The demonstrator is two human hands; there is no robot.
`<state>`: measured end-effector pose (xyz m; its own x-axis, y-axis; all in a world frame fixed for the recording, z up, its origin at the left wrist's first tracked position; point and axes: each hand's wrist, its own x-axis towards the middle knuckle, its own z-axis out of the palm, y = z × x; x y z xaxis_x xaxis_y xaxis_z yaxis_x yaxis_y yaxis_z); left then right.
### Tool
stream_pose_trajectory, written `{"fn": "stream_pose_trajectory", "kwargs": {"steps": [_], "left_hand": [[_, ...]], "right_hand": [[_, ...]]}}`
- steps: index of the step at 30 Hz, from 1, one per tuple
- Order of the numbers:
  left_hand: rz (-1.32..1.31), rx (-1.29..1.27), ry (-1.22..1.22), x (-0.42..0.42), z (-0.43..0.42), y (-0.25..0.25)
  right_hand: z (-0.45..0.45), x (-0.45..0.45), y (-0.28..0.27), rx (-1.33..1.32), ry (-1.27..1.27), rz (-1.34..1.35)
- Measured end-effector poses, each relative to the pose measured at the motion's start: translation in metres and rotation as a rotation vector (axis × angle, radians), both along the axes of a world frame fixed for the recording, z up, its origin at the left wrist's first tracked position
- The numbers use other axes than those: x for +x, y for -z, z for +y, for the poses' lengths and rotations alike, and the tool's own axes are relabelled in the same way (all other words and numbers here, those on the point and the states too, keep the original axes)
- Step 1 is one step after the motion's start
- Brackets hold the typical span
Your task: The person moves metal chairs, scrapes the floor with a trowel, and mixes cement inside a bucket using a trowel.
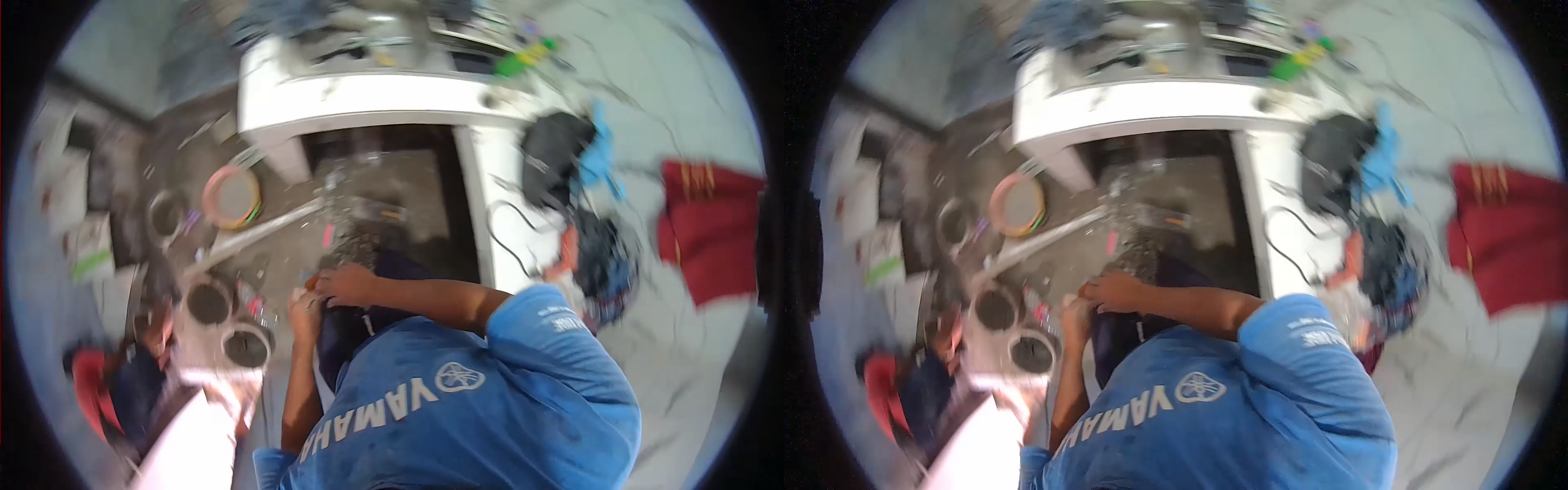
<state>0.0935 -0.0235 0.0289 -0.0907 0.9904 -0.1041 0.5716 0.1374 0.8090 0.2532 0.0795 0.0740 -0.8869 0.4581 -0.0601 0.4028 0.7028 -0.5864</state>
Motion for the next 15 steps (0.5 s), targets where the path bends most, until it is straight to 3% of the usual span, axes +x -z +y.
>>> {"fn": "stream_pose_trajectory", "kwargs": {"steps": [2,4,6,9,15], "left_hand": [[0.057,0.105,0.212,-0.015,0.011,0.03],[0.099,0.22,0.37,-0.017,0.036,0.015],[0.111,0.141,0.346,-0.017,0.056,-0.029],[0.174,0.132,0.439,-0.018,0.07,-0.041],[0.118,0.165,0.596,0.001,0.089,-0.061]], "right_hand": [[-0.006,0.005,-0.004,-0.084,0.127,-0.064],[-0.015,0.005,0.002,0.01,0.28,-0.058],[-0.024,0.001,0.015,0.092,0.381,-0.014],[-0.025,-0.005,0.023,0.059,0.556,-0.005],[-0.026,0.023,0.007,0.0,0.578,0.097]]}}
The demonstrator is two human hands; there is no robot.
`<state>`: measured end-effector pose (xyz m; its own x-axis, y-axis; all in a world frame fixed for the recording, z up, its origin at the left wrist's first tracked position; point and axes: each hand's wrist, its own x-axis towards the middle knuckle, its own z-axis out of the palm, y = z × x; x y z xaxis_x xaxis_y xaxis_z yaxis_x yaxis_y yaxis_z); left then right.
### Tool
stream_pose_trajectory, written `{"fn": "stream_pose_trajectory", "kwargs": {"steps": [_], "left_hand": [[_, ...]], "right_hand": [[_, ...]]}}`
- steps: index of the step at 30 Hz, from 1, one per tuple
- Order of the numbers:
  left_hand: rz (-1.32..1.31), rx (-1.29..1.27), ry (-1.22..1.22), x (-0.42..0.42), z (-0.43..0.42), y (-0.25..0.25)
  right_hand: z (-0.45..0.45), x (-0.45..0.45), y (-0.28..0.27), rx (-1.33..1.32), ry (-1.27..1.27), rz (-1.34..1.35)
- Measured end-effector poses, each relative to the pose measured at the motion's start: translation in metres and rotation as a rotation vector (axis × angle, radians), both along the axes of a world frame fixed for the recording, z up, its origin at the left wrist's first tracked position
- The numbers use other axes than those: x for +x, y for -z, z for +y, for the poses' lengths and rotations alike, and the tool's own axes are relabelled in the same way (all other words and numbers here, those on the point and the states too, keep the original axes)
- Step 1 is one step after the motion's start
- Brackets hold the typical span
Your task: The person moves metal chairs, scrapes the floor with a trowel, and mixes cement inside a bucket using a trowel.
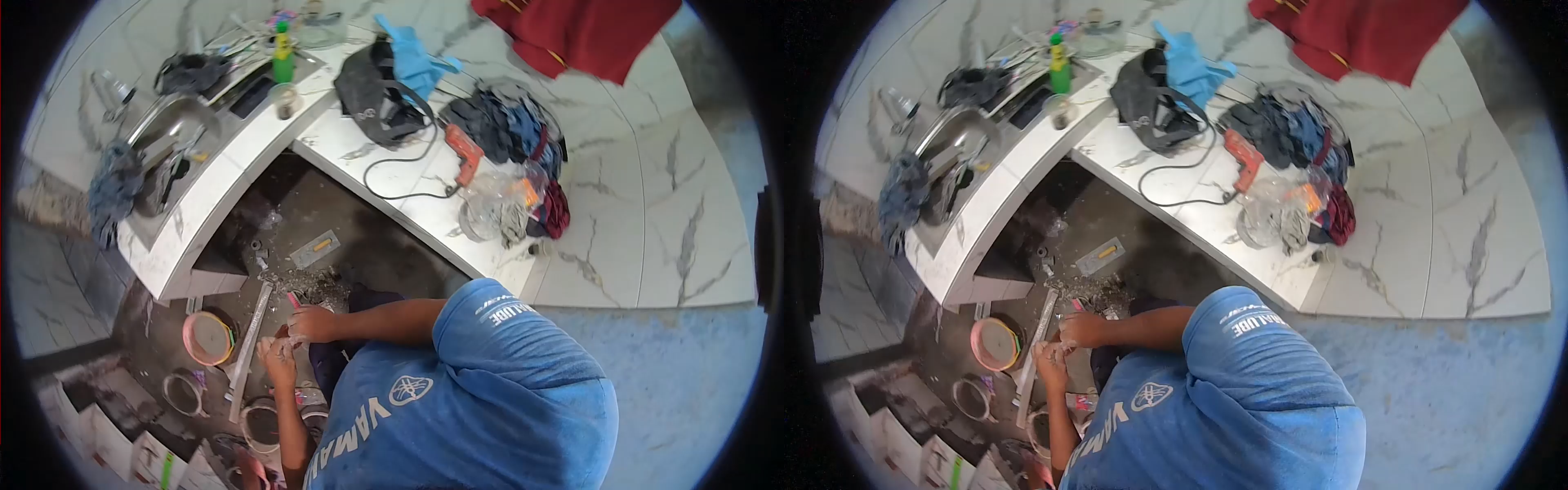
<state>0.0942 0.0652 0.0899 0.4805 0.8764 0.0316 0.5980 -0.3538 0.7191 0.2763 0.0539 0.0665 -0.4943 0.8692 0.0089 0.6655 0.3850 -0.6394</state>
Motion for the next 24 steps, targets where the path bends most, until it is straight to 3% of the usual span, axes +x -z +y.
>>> {"fn": "stream_pose_trajectory", "kwargs": {"steps": [3,6,9,12,15,19,23,24], "left_hand": [[-0.021,-0.024,0.069,0.021,0.007,-0.015],[-0.03,-0.022,0.141,0.057,0.013,-0.038],[-0.011,-0.019,0.238,0.1,0.029,-0.073],[-0.251,-0.113,0.422,0.151,0.061,-0.092],[-0.293,-0.053,0.533,0.244,0.089,-0.109],[-0.189,0.079,0.931,0.402,0.067,-0.122],[-0.18,0.102,1.221,0.538,0.002,-0.075],[-0.229,0.2,1.152,0.564,-0.019,-0.068]], "right_hand": [[-0.003,0.017,-0.003,0.094,0.073,0.033],[-0.012,0.048,-0.024,0.013,0.115,-0.02],[-0.03,0.094,-0.043,0.201,0.213,0.027],[-0.055,0.142,-0.065,0.091,0.304,-0.021],[-0.099,0.187,-0.067,0.113,0.565,0.058],[-0.158,0.234,-0.101,0.068,0.766,-0.039],[-0.211,0.256,-0.094,-0.017,1.054,-0.129],[-0.222,0.259,-0.091,-0.018,1.165,-0.107]]}}
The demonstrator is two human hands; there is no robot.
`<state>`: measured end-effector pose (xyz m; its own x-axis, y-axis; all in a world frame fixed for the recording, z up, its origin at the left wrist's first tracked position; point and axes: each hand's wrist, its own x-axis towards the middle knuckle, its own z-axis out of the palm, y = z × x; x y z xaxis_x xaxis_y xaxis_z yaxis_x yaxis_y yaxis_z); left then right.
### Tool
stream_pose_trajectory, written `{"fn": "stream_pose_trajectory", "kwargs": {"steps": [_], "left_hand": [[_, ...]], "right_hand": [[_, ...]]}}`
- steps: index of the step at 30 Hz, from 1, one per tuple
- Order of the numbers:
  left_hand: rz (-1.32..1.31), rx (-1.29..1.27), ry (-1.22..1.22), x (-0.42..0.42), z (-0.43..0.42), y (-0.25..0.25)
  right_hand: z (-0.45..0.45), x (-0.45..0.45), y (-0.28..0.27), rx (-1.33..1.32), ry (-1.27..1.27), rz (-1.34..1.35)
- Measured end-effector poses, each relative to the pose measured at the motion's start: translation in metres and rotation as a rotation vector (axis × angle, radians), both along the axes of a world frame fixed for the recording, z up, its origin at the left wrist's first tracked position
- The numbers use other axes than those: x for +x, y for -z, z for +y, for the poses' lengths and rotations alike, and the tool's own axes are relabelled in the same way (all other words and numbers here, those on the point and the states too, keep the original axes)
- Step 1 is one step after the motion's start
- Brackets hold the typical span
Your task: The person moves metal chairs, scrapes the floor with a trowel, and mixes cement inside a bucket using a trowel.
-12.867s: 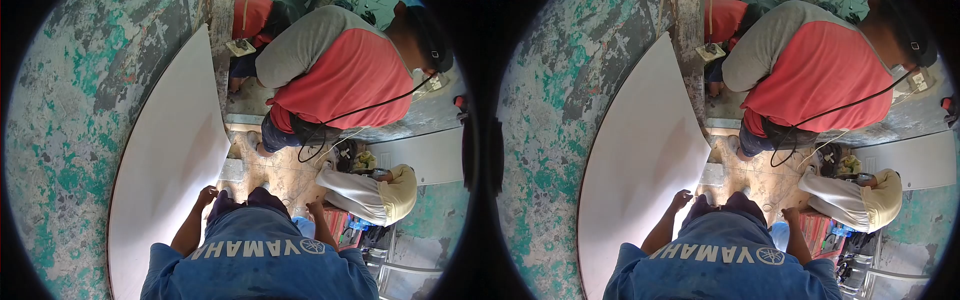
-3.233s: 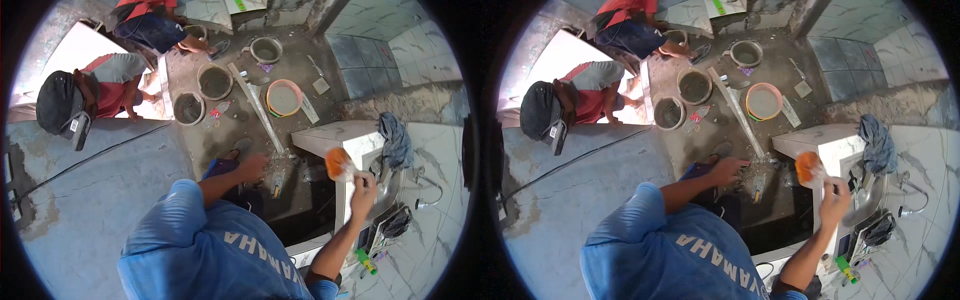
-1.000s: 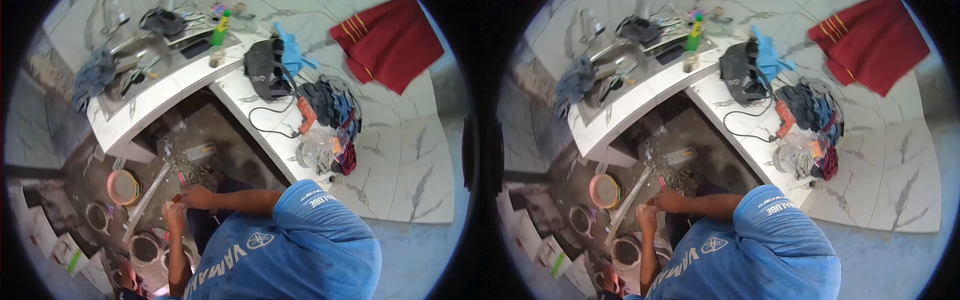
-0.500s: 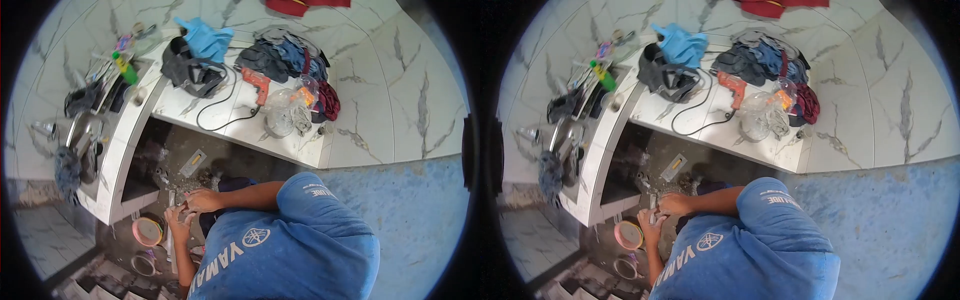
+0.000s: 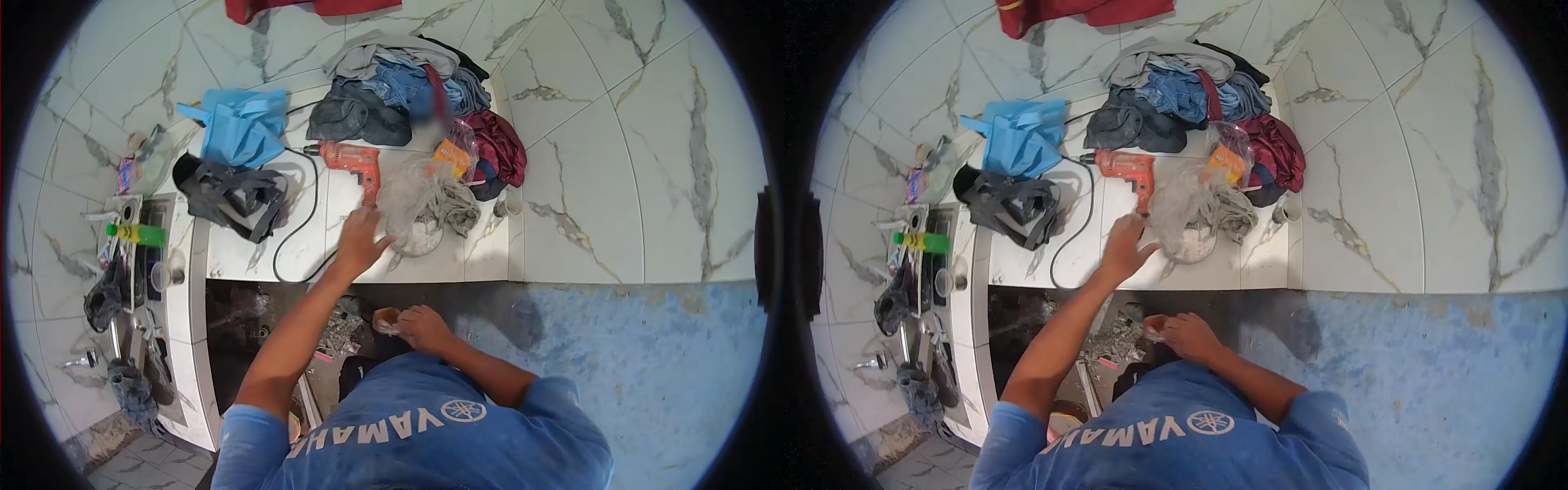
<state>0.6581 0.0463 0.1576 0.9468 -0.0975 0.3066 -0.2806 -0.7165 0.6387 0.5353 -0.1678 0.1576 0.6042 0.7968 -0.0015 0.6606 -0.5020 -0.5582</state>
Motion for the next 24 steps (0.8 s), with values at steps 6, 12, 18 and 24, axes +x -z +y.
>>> {"fn": "stream_pose_trajectory", "kwargs": {"steps": [6,12,18,24], "left_hand": [[0.047,0.348,-0.068,0.076,-0.05,0.074],[0.719,0.421,0.399,0.086,0.034,0.026],[0.003,0.091,0.422,0.257,-0.064,-0.02],[0.135,0.275,0.356,0.342,-0.139,0.068]], "right_hand": [[-0.033,0.008,-0.008,0.063,0.33,0.107],[-0.06,0.023,-0.022,0.111,0.43,0.121],[-0.066,0.038,-0.043,-0.031,0.482,0.081],[-0.072,0.022,-0.04,0.165,0.718,0.103]]}}
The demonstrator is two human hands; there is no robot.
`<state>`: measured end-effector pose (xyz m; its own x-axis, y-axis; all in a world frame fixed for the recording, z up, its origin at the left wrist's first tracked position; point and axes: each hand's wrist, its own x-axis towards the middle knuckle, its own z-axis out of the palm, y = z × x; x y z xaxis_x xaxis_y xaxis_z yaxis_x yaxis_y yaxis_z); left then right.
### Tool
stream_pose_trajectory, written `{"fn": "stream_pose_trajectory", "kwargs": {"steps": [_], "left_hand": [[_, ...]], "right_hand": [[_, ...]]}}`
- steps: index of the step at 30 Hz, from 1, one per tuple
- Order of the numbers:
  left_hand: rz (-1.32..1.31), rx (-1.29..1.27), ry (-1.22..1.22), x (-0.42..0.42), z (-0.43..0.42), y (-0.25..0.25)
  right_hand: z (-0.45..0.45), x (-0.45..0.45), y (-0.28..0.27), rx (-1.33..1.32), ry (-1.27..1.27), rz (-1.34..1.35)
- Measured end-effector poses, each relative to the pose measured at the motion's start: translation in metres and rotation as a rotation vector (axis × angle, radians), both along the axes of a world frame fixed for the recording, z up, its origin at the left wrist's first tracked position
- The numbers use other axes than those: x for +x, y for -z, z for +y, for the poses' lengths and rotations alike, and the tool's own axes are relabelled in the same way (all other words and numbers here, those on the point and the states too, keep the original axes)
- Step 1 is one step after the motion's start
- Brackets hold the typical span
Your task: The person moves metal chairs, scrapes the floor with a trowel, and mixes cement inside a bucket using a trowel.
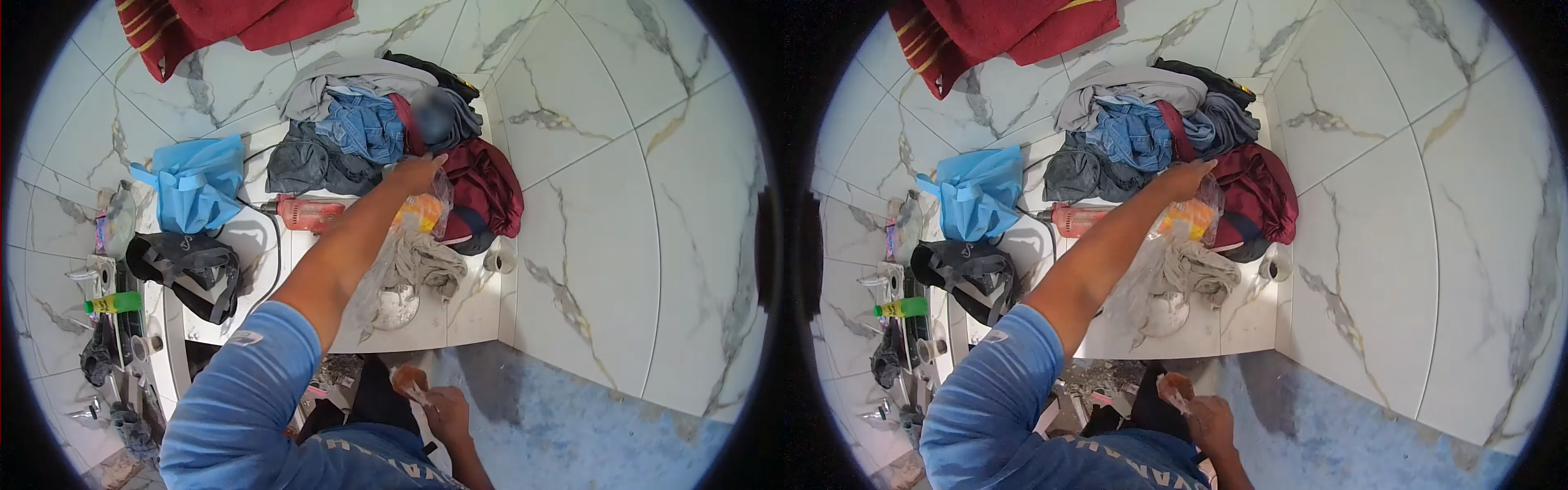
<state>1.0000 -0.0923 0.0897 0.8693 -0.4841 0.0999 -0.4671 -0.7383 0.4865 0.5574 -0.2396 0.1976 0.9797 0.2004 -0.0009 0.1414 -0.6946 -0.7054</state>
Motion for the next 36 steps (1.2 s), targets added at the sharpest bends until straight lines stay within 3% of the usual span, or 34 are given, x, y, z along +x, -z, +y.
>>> {"fn": "stream_pose_trajectory", "kwargs": {"steps": [1,3,6,8,9,10,14,17,21,23,25,27,29,31,33,34,36], "left_hand": [[0.006,0.0,-0.011,0.001,-0.004,0.002],[0.225,0.251,0.06,0.0,0.001,-0.01],[-0.014,0.176,0.086,-0.049,0.029,-0.062],[-0.111,0.04,0.135,-0.115,0.068,-0.143],[0.095,0.244,0.091,-0.143,0.08,-0.173],[0.037,0.175,0.023,-0.187,0.102,-0.21],[-0.069,0.036,-0.049,-0.357,0.193,-0.308],[-0.098,-0.001,-0.274,-0.493,0.23,-0.341],[-0.083,0.014,-0.654,-0.669,0.214,-0.337],[-0.092,-0.103,-0.84,-0.747,0.188,-0.318],[-0.151,-0.19,-1.007,-0.81,0.153,-0.293],[-0.129,-0.155,-1.193,-0.859,0.112,-0.26],[-0.183,-0.221,-1.342,-0.897,0.081,-0.24],[0.014,-0.256,-1.528,-0.927,0.054,-0.227],[0.047,-0.262,-1.654,-0.949,0.03,-0.206],[0.068,-0.243,-1.754,-0.958,0.02,-0.192],[0.101,-0.184,-1.923,-0.972,0.001,-0.188]], "right_hand": [[-0.002,-0.003,-0.002,0.0,-0.011,0.006],[0.0,-0.006,-0.004,-0.015,0.067,0.028],[-0.003,-0.006,-0.008,0.001,-0.032,0.069],[-0.005,0.006,-0.015,-0.027,-0.149,0.084],[-0.005,0.012,-0.023,-0.016,-0.208,0.082],[-0.001,0.022,-0.032,-0.028,-0.304,0.066],[0.032,0.045,-0.082,-0.04,-0.621,0.033],[0.068,0.042,-0.109,-0.025,-0.93,-0.001],[0.111,0.02,-0.116,-0.072,-1.198,0.026],[0.141,-0.006,-0.114,0.153,-1.263,0.009],[0.17,-0.034,-0.118,0.291,-1.252,0.396],[0.202,-0.048,-0.123,0.211,-1.347,0.671],[0.239,-0.086,-0.141,0.354,-1.467,0.811],[0.275,-0.108,-0.143,0.5,-1.666,0.9],[0.317,-0.148,-0.15,0.713,-1.926,1.215],[0.33,-0.175,-0.156,0.747,-1.913,1.477],[0.36,-0.208,-0.143,0.784,-1.926,1.658]]}}
